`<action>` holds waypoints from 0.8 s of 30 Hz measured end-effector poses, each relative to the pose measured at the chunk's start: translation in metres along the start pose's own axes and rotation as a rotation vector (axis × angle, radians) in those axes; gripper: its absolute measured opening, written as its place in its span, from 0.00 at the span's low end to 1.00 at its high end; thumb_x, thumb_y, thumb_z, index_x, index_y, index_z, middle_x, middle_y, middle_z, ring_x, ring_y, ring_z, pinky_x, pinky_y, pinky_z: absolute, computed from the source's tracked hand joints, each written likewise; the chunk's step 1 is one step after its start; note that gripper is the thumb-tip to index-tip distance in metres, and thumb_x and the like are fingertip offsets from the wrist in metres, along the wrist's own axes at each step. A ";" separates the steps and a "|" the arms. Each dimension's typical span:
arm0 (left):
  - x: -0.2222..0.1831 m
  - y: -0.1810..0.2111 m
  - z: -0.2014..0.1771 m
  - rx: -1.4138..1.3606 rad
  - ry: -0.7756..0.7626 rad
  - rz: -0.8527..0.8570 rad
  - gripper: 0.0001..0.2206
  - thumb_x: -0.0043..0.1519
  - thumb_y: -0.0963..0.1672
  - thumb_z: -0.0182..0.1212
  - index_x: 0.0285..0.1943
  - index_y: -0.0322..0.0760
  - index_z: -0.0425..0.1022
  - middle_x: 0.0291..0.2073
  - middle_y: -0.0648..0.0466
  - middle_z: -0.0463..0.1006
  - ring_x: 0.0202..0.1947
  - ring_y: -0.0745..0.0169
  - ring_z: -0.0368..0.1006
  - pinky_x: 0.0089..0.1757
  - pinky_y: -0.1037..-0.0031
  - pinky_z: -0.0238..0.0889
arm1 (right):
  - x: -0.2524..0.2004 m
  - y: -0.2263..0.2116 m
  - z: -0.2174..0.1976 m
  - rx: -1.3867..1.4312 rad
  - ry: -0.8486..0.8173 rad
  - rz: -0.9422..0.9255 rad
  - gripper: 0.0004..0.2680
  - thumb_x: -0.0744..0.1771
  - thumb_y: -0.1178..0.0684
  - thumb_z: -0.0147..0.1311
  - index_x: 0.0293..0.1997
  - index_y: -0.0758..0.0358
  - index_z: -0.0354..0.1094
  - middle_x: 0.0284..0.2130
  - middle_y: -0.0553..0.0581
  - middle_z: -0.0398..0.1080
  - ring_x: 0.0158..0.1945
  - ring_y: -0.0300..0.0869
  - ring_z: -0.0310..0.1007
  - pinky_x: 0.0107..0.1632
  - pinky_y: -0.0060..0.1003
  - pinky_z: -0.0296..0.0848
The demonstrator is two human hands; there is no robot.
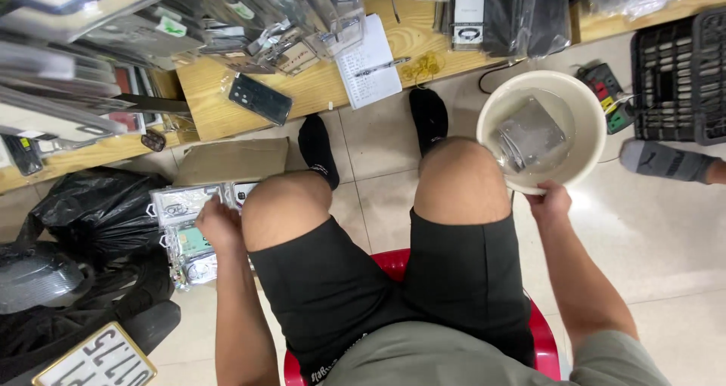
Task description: Cleaning a phone screen protector with a cloth, writing in a notebook, and washing a component in a bowl of water
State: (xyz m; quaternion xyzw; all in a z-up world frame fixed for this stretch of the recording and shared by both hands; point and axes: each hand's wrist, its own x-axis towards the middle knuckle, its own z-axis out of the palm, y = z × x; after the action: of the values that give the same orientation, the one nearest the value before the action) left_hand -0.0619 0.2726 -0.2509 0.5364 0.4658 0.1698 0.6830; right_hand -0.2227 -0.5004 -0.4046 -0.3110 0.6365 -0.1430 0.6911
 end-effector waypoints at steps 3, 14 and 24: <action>-0.033 0.035 -0.013 0.468 -0.079 -0.012 0.08 0.57 0.43 0.54 0.26 0.38 0.71 0.14 0.53 0.60 0.17 0.64 0.59 0.26 0.72 0.56 | 0.004 -0.036 -0.035 -0.080 -0.023 -0.112 0.24 0.64 0.65 0.62 0.65 0.72 0.52 0.52 0.75 0.63 0.57 0.79 0.72 0.52 0.83 0.72; -0.224 0.135 0.027 0.844 -0.583 0.417 0.36 0.65 0.56 0.53 0.81 0.38 0.56 0.76 0.41 0.61 0.75 0.43 0.57 0.68 0.54 0.50 | -0.243 -0.226 -0.041 -0.356 -0.027 -0.268 0.19 0.55 0.65 0.50 0.48 0.53 0.69 0.42 0.55 0.75 0.44 0.46 0.79 0.44 0.50 0.84; -0.236 0.141 0.008 0.779 -0.534 0.416 0.37 0.64 0.56 0.56 0.82 0.43 0.55 0.78 0.46 0.60 0.76 0.48 0.57 0.66 0.58 0.52 | -0.439 -0.265 0.003 -0.502 -0.314 -0.388 0.19 0.59 0.63 0.52 0.55 0.58 0.71 0.49 0.49 0.77 0.53 0.42 0.80 0.46 0.44 0.88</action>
State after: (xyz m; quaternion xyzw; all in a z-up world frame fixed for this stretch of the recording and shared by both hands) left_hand -0.1377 0.1473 -0.0186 0.8569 0.1874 -0.0267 0.4794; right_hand -0.2329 -0.4423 0.1052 -0.6047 0.4667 -0.0612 0.6425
